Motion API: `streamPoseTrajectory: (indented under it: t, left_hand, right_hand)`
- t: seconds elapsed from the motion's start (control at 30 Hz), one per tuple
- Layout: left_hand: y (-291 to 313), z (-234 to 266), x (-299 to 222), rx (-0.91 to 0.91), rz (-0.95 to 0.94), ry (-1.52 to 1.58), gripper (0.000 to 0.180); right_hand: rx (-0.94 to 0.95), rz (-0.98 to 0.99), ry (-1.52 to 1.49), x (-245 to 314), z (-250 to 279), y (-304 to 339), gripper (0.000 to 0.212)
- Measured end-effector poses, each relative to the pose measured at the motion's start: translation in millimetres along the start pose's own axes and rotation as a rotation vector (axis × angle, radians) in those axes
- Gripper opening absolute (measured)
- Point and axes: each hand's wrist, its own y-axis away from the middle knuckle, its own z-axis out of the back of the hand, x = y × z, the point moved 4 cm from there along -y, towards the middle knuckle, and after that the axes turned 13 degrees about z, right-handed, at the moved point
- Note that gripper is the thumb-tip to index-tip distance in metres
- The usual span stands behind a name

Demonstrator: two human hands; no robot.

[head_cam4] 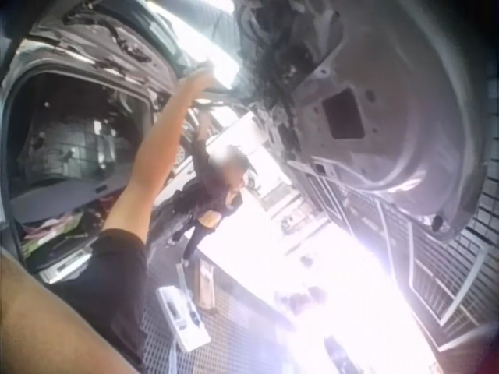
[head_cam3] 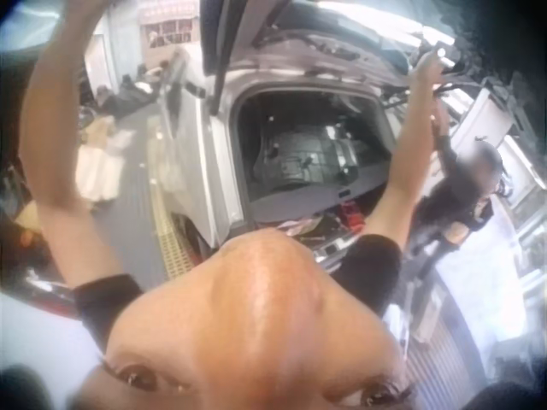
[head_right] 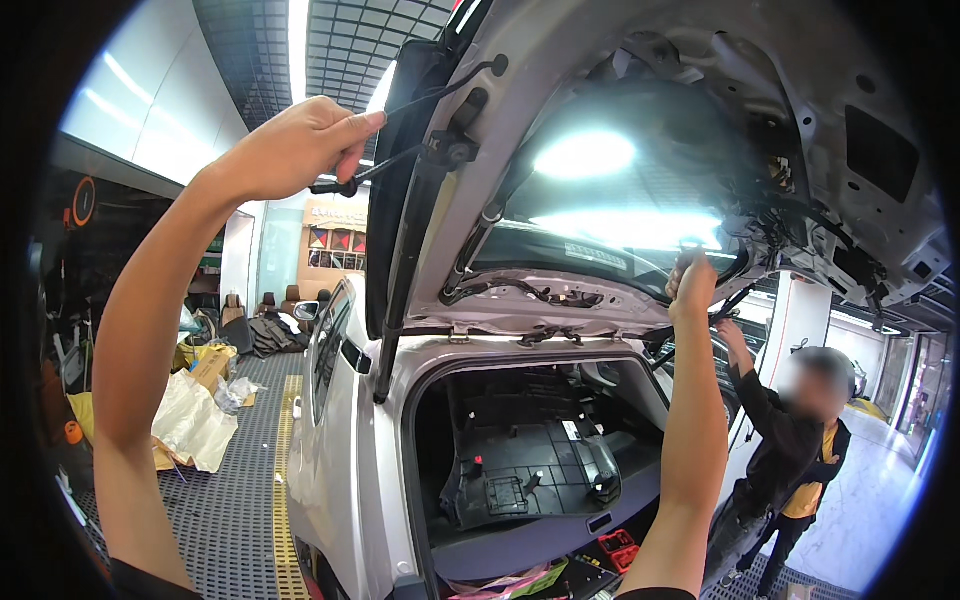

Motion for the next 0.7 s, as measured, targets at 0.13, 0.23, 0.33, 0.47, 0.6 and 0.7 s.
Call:
streamPoseTrajectory:
  t: [0.13,0.23,0.33,0.47,0.6,0.7]
  left_hand:
    - [-11,12,-7,-0.044,0.008,0.275,0.058]
    - [-20,15,-30,0.033,0.164,0.283,0.045]
    - [-42,-1,-41,-0.178,-0.045,0.258,0.038]
    - [-47,-9,-57,-0.082,-0.133,0.438,0.028]
    - [-70,-27,-43,-0.057,-0.105,0.477,0.026]
    - [-74,-23,-47,-0.006,-0.100,0.485,0.034]
  right_hand:
    - [0.028,-0.018,0.021,-1,5,-8,0.045]
    - [-0.041,-0.022,0.021,-8,28,-27,0.037]
    - [-0.127,-0.005,0.030,-7,67,-27,0.032]
    - [-0.127,-0.030,0.056,-20,148,-27,0.035]
    - [-0.193,-0.039,0.134,-8,231,-19,0.040]
    - [-0.185,-0.002,0.170,-6,259,-16,0.043]
